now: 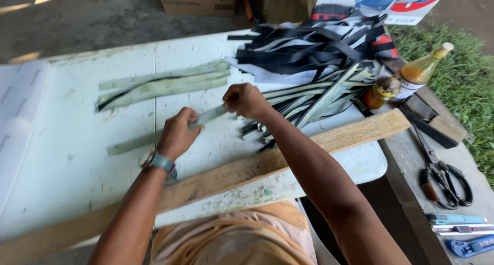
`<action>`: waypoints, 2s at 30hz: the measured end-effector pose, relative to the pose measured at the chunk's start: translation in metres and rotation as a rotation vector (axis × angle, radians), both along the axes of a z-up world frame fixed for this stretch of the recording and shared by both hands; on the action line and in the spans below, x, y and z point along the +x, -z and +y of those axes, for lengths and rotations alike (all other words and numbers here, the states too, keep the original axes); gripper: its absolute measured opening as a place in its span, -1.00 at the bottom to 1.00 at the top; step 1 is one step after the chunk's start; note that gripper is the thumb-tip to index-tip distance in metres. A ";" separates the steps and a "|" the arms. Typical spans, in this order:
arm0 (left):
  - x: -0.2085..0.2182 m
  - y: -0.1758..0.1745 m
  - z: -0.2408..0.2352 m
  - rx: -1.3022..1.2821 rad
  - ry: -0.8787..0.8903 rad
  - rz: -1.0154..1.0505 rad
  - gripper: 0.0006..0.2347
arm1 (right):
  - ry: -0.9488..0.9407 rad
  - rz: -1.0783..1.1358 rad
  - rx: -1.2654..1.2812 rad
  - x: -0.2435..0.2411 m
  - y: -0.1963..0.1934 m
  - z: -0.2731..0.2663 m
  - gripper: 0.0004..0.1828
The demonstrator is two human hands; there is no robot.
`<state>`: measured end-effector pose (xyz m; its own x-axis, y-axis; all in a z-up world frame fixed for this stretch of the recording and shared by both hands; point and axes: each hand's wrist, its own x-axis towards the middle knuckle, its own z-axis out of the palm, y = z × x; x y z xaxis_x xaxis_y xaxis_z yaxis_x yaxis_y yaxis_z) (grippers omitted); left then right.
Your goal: The person repeatedly wraps a black rubber strip around a light-colored strip on a wooden board, then places the finished bundle on a growing pile. The person handles both black and light-colored strips throughout the clip.
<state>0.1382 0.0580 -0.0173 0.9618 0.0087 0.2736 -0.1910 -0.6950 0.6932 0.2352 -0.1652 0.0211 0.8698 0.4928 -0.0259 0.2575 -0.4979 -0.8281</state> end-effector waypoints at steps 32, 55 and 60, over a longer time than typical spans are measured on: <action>-0.104 -0.059 -0.135 0.002 0.377 -0.139 -0.82 | 0.243 -0.304 -0.318 -0.130 -0.023 -0.214 -0.68; -0.025 -0.040 -0.230 0.296 0.682 -0.117 -0.67 | 0.248 -0.650 -0.288 -0.174 -0.003 -0.229 -0.60; -0.027 -0.049 -0.234 0.449 0.700 -0.103 -0.72 | 0.249 -0.660 -0.274 -0.177 0.000 -0.230 -0.64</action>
<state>0.1112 -0.1760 0.0317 0.6742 -0.7121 0.1959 -0.7285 -0.5979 0.3344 0.0586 -0.3952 0.0214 0.8318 0.3308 0.4457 0.5101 -0.7721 -0.3789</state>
